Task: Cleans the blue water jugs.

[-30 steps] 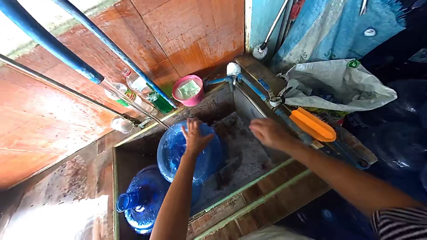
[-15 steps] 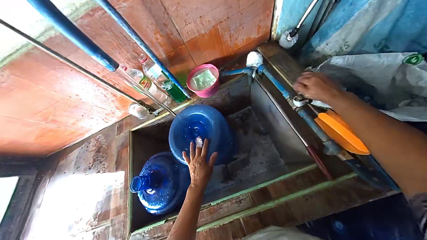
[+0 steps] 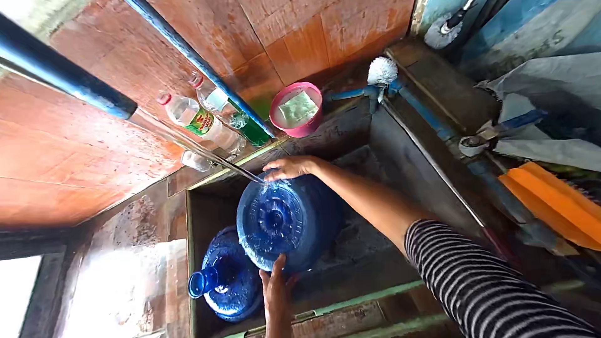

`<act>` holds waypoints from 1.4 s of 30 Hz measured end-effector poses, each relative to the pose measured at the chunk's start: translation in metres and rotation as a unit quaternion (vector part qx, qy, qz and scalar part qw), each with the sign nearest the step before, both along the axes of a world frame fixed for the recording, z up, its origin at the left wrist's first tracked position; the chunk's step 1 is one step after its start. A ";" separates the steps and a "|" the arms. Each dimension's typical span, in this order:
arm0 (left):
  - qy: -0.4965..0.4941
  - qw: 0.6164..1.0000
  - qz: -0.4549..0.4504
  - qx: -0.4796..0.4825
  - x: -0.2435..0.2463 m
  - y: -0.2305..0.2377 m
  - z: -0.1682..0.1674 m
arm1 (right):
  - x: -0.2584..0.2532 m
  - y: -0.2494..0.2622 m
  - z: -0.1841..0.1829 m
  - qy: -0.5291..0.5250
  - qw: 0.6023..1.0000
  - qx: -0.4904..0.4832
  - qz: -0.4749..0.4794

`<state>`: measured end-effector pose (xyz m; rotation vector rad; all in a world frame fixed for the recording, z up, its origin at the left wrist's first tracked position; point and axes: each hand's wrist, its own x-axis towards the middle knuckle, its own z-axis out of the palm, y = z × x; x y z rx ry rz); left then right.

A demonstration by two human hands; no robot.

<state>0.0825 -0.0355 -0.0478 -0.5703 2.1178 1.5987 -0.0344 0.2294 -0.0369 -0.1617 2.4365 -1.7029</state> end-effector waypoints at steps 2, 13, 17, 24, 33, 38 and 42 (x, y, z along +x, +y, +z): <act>-0.049 0.998 0.019 0.040 -0.004 -0.003 -0.002 | -0.014 0.012 -0.022 -0.010 0.994 -0.111 0.019; 0.045 0.996 0.035 0.067 -0.023 -0.005 -0.008 | 0.060 0.036 -0.242 -0.312 0.867 -0.251 -0.297; 0.051 0.998 0.000 0.024 -0.017 -0.026 -0.009 | 0.093 0.016 -0.257 -0.317 0.807 -0.333 -0.370; 0.172 0.980 -0.103 0.000 -0.020 -0.037 0.117 | 0.139 0.023 -0.173 -0.257 0.821 -0.364 -0.356; 0.253 0.939 -0.227 0.051 0.007 -0.031 0.244 | 0.230 -0.057 -0.088 -0.009 0.964 -0.144 -0.223; 0.287 0.915 -0.277 0.068 0.022 -0.026 0.302 | 0.247 -0.076 0.001 0.109 0.898 -0.229 -0.360; 0.249 0.910 -0.332 0.013 0.035 -0.001 0.319 | 0.277 -0.101 0.048 0.079 0.798 -0.444 -0.399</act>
